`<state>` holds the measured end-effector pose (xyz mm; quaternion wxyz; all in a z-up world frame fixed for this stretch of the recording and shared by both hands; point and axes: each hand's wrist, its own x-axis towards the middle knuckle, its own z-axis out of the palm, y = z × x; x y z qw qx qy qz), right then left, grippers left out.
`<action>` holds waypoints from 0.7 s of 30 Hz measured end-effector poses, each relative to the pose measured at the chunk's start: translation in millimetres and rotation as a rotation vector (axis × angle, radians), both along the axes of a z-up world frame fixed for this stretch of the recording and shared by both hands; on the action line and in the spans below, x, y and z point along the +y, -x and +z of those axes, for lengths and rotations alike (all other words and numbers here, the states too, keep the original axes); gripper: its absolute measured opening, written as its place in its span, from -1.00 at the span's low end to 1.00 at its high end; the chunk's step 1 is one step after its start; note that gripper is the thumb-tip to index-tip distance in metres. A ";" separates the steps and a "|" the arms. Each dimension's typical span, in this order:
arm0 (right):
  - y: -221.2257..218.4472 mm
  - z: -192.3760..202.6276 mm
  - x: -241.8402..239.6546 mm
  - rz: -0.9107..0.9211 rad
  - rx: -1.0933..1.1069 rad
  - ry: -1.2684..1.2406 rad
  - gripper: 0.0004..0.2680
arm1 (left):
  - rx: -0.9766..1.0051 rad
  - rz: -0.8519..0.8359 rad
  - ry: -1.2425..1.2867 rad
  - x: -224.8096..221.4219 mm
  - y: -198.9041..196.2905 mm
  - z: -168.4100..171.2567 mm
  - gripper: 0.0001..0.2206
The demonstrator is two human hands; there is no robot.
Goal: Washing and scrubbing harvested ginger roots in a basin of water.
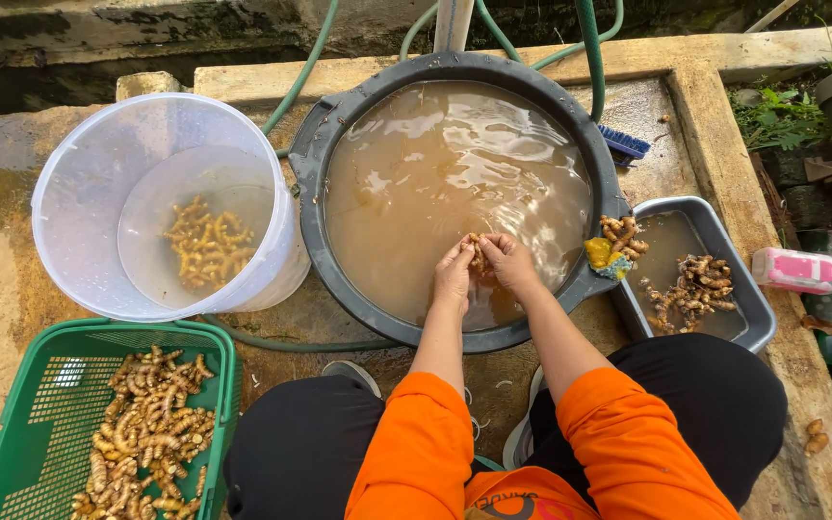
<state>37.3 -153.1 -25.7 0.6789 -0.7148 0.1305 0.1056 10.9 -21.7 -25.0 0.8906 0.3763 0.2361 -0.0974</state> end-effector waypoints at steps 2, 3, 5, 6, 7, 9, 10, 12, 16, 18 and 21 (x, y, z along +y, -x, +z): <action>6.9 25.4 7.8 -0.004 -0.067 0.091 -0.82 | -0.010 0.013 0.026 2.1 0.4 16.7 -0.60; 11.4 37.6 11.5 -0.010 -0.133 0.180 -0.82 | -0.019 0.024 0.051 3.0 1.6 24.6 -0.59; 20.0 62.6 16.2 0.007 -0.193 0.329 -0.82 | 0.018 0.023 0.043 10.0 6.2 52.7 -0.59; 23.4 75.6 18.7 0.023 -0.256 0.477 -0.82 | 0.051 0.022 0.033 13.7 7.5 67.3 -0.58; 25.0 81.0 21.4 0.023 -0.257 0.477 -0.82 | 0.051 0.022 0.034 13.3 8.0 65.7 -0.58; 26.5 92.1 26.8 0.068 -0.356 0.531 -0.83 | 0.056 -0.002 0.018 12.6 7.2 63.1 -0.58; 27.5 97.5 28.9 0.067 -0.357 0.530 -0.83 | 0.056 -0.002 0.017 12.1 6.3 59.0 -0.58; 29.1 108.1 33.0 0.060 -0.381 0.559 -0.85 | 0.035 -0.001 0.031 10.9 4.0 50.7 -0.59; 18.9 109.4 27.6 0.066 -0.413 0.523 -0.88 | -0.023 0.007 0.024 15.2 -1.4 60.1 -0.59; 12.4 115.9 23.8 0.061 -0.387 0.439 -0.89 | -0.088 0.016 0.015 21.3 -2.9 85.2 -0.55; 8.0 142.0 27.2 0.047 -0.352 0.451 -0.87 | -0.184 0.023 -0.040 22.9 -5.9 110.2 -0.49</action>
